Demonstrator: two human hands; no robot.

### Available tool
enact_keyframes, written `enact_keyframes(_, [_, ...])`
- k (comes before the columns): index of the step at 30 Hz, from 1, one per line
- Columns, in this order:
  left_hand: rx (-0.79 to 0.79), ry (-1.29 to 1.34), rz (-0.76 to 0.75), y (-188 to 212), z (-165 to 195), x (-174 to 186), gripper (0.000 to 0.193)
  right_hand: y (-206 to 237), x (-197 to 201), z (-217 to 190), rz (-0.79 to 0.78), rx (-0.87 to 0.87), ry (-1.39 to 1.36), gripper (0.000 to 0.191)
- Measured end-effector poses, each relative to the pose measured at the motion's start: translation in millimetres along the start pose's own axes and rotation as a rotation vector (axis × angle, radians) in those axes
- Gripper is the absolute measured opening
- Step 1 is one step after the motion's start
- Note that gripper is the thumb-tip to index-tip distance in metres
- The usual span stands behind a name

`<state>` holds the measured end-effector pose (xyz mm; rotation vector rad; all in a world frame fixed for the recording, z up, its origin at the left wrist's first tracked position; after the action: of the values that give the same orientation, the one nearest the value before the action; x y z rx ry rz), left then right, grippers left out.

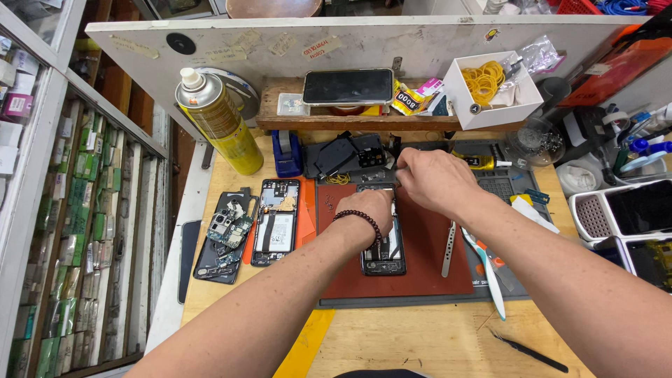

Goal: The person uses a small screwdriver to remove screws from the internal frame of a disassembled smartphone. After removing several screws, the person places a black rectangular component onto the phone's internal chassis.

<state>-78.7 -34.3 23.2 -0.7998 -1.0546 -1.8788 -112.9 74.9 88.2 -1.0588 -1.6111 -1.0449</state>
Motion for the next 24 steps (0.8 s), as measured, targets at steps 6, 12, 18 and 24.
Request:
enact_keyframes(6, [0.012, 0.038, -0.004, 0.0, -1.9, 1.3, 0.032, 0.0, 2.8, -10.0, -0.019, -0.074, 0.074, 0.033])
enact_keyframes(12, [0.015, 0.029, -0.020, -0.5, -2.0, 0.1, 0.032, -2.6, 6.9, -11.4, -0.044, -0.149, 0.094, 0.036])
enact_keyframes(18, [0.024, 0.026, -0.008, 0.2, -2.2, -2.1, 0.028, 2.5, 3.2, -17.1, -0.003, -0.056, 0.098, 0.032])
enact_keyframes(24, [0.019, 0.014, -0.009, -1.4, -1.2, 0.1, 0.031, 3.5, 0.4, -20.5, 0.064, -0.036, 0.100, 0.028])
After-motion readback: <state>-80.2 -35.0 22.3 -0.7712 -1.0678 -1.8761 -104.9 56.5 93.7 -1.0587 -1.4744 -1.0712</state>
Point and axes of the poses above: each hand's wrist, its own y-axis away from the middle knuckle, its own x-axis out of the back of the hand, z = x × y, the point moved 6 cm from there along -y, towards the middle knuckle, and after that the axes turned 4 degrees about -z, right-handed, at the moved point
